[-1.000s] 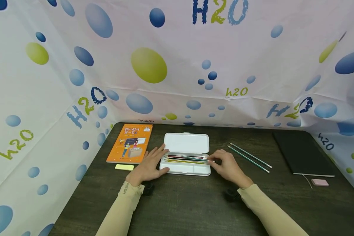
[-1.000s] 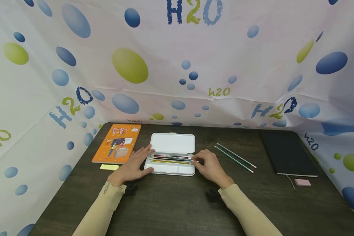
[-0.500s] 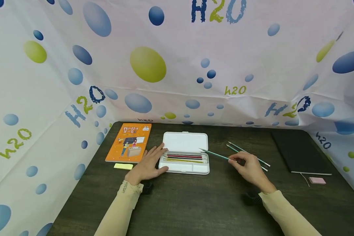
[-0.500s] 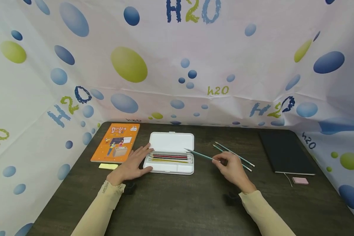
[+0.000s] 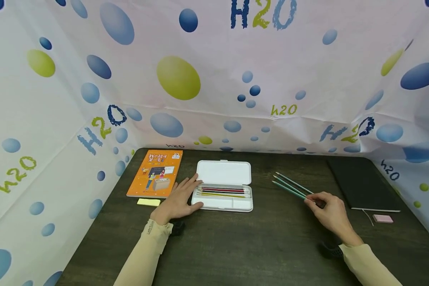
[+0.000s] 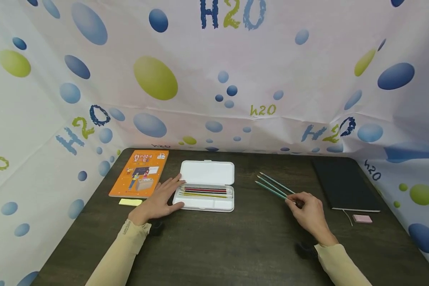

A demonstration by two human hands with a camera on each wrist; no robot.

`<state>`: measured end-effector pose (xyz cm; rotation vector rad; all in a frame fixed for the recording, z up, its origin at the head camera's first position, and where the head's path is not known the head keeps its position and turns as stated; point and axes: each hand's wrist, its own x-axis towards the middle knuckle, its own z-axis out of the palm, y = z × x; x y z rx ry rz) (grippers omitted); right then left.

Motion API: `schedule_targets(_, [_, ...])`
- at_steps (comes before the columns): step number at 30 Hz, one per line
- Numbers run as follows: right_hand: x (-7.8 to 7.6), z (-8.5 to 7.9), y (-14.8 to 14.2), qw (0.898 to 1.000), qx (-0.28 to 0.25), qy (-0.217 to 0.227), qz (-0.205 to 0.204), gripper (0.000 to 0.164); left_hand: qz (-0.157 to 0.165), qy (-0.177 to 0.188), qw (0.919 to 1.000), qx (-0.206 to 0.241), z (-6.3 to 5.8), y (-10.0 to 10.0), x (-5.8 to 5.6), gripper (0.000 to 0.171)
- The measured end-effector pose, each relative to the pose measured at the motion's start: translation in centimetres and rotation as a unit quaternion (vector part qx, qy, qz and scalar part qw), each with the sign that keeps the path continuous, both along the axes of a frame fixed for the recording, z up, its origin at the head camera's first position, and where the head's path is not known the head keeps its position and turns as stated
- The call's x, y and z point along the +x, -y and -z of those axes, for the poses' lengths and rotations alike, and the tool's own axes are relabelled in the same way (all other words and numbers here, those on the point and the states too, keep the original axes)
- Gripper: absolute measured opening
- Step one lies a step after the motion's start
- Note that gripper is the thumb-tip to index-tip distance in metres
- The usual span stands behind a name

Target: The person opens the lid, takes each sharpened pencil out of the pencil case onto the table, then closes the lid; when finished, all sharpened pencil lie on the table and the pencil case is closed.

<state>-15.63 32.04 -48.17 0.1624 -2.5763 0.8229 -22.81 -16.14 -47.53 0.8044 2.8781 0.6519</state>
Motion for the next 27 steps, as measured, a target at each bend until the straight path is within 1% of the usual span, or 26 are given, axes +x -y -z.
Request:
schedule_targets(5, [0.5,0.2,-0.7,1.000,0.012,0.007,0.012,0.005,-0.004,0.011,0.9999,-0.003,0.1,-0.1,0.1,0.077])
schedule_targets(11, [0.2,0.3,-1.0,0.999,0.027,0.008,0.017,0.005,-0.006,0.009,0.9999,0.003,0.0,0.0,0.1,0.077])
schedule_targets(15, [0.2,0.1,-1.1,0.999,0.041,0.014,0.003,0.004,-0.007,0.011,0.9999,0.002,0.0,0.1,0.0,0.077])
schedule_targets(22, [0.0,0.0,-1.2,0.996,0.083,0.003,-0.028,0.005,-0.007,0.011,0.9999,0.008,-0.1,0.0,0.1,0.077])
schedule_targets(27, [0.0,0.0,-1.2,0.995,0.095,0.022,-0.033,0.005,-0.007,0.011,0.9999,0.007,-0.1,0.1,0.2,0.077])
